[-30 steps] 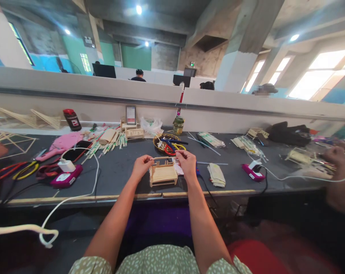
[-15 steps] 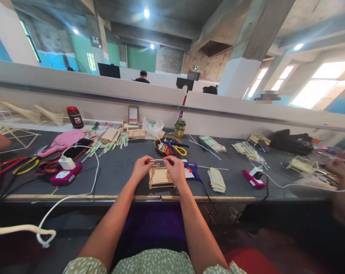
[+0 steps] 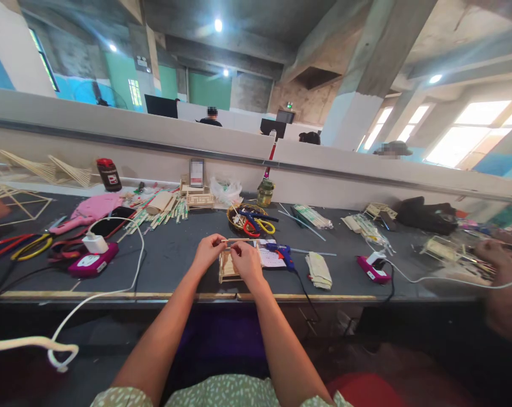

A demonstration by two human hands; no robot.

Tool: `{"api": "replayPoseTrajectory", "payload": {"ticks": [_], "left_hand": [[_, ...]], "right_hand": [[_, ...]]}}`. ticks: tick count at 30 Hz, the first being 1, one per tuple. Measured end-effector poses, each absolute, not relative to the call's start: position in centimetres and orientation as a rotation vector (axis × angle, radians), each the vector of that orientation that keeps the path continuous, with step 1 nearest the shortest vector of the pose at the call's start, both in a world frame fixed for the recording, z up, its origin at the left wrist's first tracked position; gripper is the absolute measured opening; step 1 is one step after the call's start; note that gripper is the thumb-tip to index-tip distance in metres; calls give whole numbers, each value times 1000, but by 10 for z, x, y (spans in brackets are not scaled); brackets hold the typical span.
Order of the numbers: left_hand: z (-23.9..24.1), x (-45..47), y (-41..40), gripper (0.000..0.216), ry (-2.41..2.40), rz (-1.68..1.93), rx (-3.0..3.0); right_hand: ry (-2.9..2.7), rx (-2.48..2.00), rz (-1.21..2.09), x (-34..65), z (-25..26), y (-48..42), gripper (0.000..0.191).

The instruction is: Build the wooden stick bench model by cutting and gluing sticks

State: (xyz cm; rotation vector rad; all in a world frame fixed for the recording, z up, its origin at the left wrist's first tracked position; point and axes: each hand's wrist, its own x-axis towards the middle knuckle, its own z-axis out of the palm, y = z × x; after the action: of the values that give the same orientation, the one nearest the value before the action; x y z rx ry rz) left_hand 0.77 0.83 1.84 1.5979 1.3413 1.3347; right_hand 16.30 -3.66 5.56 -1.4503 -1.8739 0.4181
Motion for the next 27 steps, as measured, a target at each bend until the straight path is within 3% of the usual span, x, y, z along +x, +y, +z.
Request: {"api": "replayPoseTrajectory", "payload": {"ticks": [20, 23, 27], "left_hand": [[32, 7, -9, 25, 1167, 1370, 1328], [32, 8, -13, 27, 1135, 1391, 1307], [28, 9, -16, 28, 1178, 1510, 1251]], "right_hand": [[-1929, -1707, 212, 137, 51, -33, 15], [-1894, -1695, 308, 150, 59, -48, 8], [-1907, -1556, 733, 172, 65, -64, 6]]}}
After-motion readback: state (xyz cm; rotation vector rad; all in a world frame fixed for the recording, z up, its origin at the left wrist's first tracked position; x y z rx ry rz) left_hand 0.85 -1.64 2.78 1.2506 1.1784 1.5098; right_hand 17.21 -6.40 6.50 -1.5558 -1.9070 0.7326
